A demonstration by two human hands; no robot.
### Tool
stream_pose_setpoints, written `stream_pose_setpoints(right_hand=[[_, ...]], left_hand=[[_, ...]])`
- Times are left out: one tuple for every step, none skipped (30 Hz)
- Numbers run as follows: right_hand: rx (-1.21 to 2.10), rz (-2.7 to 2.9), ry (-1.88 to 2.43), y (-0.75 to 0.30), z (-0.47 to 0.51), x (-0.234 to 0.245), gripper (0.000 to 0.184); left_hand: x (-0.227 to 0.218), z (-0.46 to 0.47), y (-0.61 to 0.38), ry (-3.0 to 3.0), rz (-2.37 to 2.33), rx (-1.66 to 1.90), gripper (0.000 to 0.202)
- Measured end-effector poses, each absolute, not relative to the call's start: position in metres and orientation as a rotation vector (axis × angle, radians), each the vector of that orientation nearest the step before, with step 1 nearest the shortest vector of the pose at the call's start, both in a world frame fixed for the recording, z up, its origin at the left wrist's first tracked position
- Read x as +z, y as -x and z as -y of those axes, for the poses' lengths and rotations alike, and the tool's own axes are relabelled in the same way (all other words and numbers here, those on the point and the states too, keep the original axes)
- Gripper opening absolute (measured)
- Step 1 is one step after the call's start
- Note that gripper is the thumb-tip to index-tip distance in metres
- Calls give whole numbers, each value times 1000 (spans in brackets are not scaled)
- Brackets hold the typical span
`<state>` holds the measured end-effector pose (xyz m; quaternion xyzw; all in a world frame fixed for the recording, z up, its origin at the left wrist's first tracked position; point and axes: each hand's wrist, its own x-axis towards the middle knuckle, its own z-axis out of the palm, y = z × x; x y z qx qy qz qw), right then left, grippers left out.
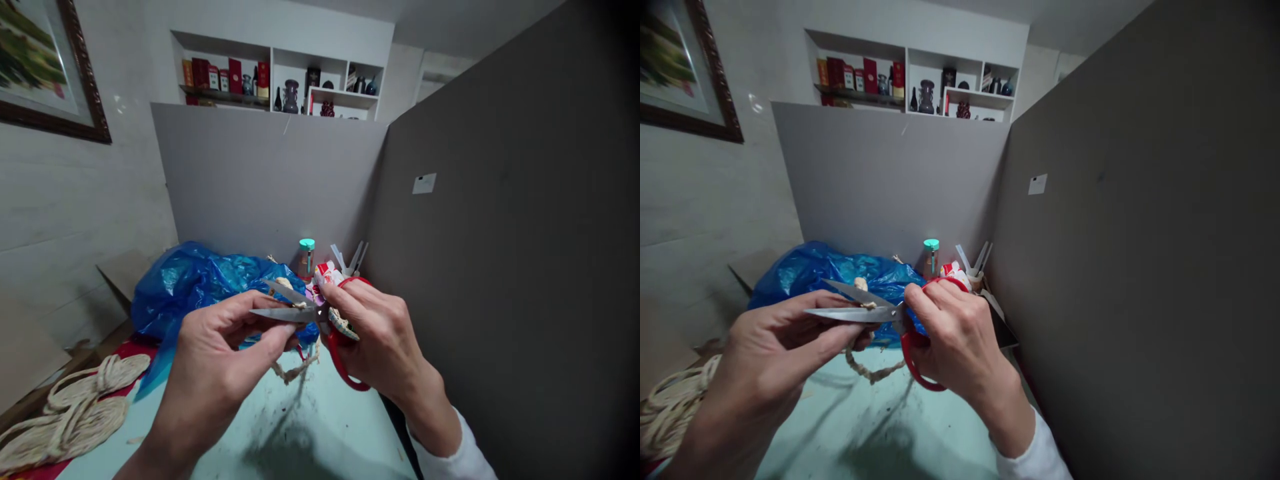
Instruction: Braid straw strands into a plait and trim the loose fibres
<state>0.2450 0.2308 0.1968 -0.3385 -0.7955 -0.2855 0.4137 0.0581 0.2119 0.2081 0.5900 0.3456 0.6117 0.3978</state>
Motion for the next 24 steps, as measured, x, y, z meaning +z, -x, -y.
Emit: stream_pose_setpoints(right_hand=[[-725,1994,835,-245,-231,196,18],[-728,1993,818,-246,-232,196,17],[-727,1995,801,-247,-233,195,17],[-724,1999,786,-248,-234,194,16],[-710,2000,780,-249,-234,193,15],[-680,1991,778,-250,-235,192,13],[-623,1969,784,-250,-235,191,12],[-528,1930,791,-250,-235,191,11],[-391,1874,802,-250,-234,191,10],[-223,1805,811,-249,-233,193,9],[-39,1728,816,-249,-233,194,8],[143,1653,815,-248,-232,197,8],[314,1591,807,-248,-231,199,10],[469,1552,793,-247,-230,201,13],[610,1537,768,-247,-229,203,16],[736,1536,734,-246,-227,205,20],[843,1540,695,-245,-226,205,25],[933,1545,649,-244,-225,206,32],[1002,1541,602,-242,-224,206,39],[1048,1524,562,-240,-223,206,45],[1073,1497,538,-238,-222,206,49],[1078,1462,535,-236,-221,206,52],[1065,1426,546,-234,-220,206,53],[1033,1384,568,-234,-219,206,53]], left_hand=[[208,-212,-58,-1472,-862,1545,4],[208,-212,-58,-1449,-847,1541,6],[207,-213,-58,-1428,-834,1535,8],[207,-213,-58,-1407,-821,1524,10],[206,-214,-58,-1389,-803,1510,10],[206,-214,-57,-1374,-782,1495,10],[206,-214,-57,-1359,-760,1481,9],[205,-215,-57,-1343,-743,1469,8],[205,-215,-57,-1327,-731,1459,7],[204,-214,-57,-1311,-725,1452,7],[204,-214,-57,-1297,-724,1441,6],[204,-213,-58,-1286,-724,1428,6],[203,-212,-59,-1282,-724,1414,6],[202,-211,-59,-1285,-726,1400,5],[201,-210,-61,-1295,-729,1389,6],[200,-209,-62,-1313,-734,1382,6],[199,-208,-63,-1334,-737,1374,6],[198,-207,-64,-1355,-734,1365,6],[196,-207,-65,-1374,-727,1355,6],[195,-207,-67,-1387,-718,1349,6],[194,-207,-68,-1389,-710,1348,6],[193,-207,-70,-1379,-704,1347,6],[193,-208,-71,-1361,-698,1345,6],[192,-208,-73,-1339,-692,1340,7]])
